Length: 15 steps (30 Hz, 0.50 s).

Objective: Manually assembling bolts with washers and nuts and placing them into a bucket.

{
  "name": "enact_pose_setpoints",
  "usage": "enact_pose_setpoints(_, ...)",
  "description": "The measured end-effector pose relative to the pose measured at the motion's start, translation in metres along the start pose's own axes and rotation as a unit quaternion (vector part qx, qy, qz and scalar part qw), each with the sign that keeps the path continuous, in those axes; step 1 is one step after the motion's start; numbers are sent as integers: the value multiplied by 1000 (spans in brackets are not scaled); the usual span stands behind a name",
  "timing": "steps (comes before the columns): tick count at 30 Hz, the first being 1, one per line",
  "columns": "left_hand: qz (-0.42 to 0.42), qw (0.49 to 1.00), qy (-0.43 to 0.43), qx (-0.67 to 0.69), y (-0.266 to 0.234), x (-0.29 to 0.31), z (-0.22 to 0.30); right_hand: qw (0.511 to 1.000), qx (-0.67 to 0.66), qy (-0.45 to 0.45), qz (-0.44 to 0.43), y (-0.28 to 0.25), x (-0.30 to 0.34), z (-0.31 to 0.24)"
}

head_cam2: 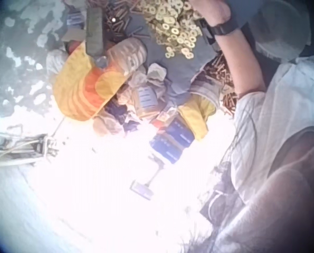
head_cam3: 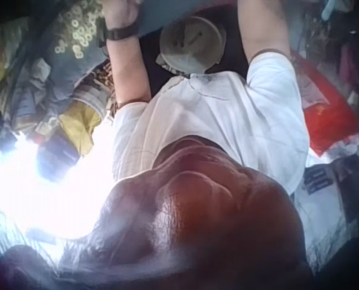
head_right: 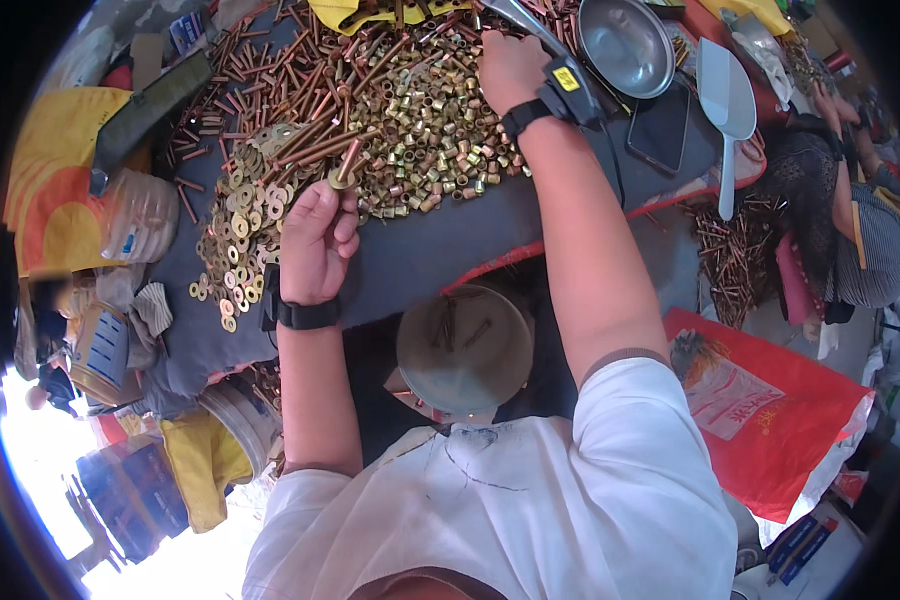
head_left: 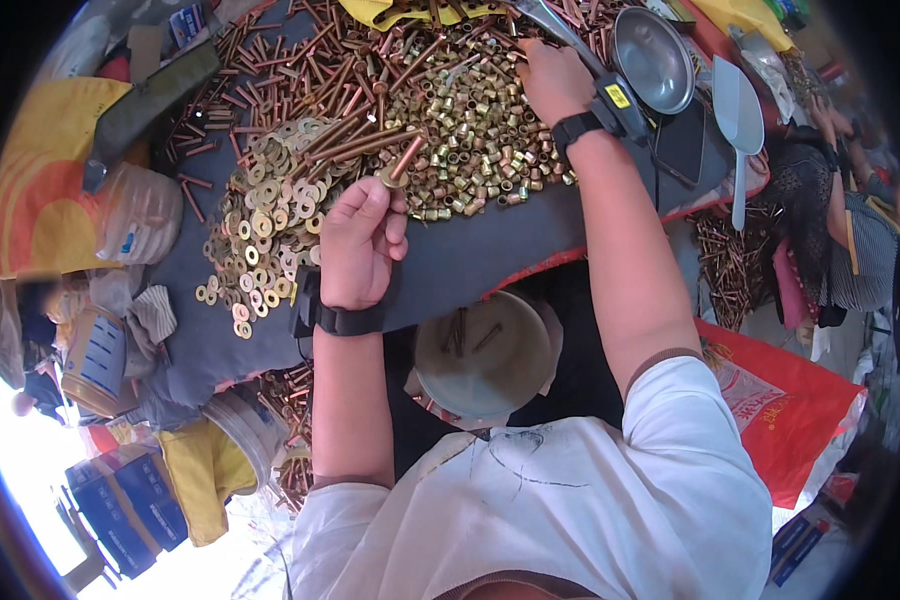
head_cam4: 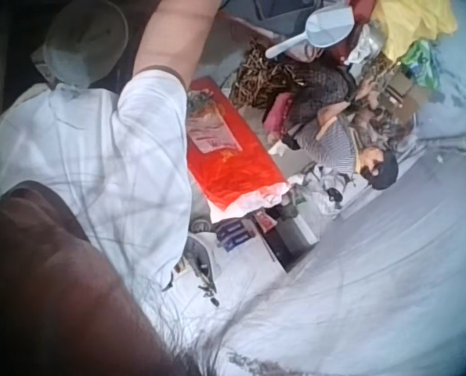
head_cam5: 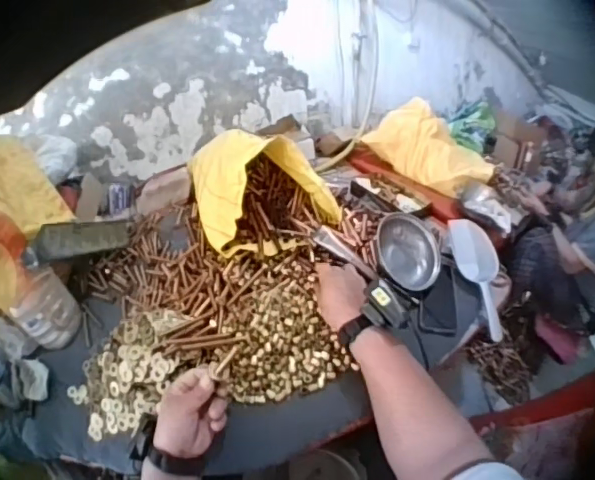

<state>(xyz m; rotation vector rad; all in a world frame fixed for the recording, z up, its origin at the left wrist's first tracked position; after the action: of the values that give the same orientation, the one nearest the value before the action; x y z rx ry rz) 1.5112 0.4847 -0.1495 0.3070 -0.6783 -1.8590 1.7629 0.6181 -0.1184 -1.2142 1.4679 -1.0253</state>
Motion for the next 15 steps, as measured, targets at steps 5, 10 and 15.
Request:
enact_pose_setpoints(5,-4,1000,19,1,-5,1,5,997,-60,48,-8,-11,6,2)
enact_pose_setpoints(10,4,1000,21,4,-5,3,9,955,-293,12,-48,-22,12,13)
enact_pose_setpoints(15,5,999,34,10,-6,3,11,625,-742,-93,-224,-12,51,-54)
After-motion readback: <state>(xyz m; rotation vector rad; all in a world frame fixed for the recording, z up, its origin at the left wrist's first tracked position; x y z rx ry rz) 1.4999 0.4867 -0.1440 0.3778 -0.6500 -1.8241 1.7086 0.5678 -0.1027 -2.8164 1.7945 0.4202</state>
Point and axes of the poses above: each hand's wrist, its own x-axis away from the middle knuckle, its own y-axis out of the palm, z = x × y, the point moved 9 cm from there along -x, towards the middle knuckle, and after that the axes turned 13 degrees about -z, right-handed, at the moved point
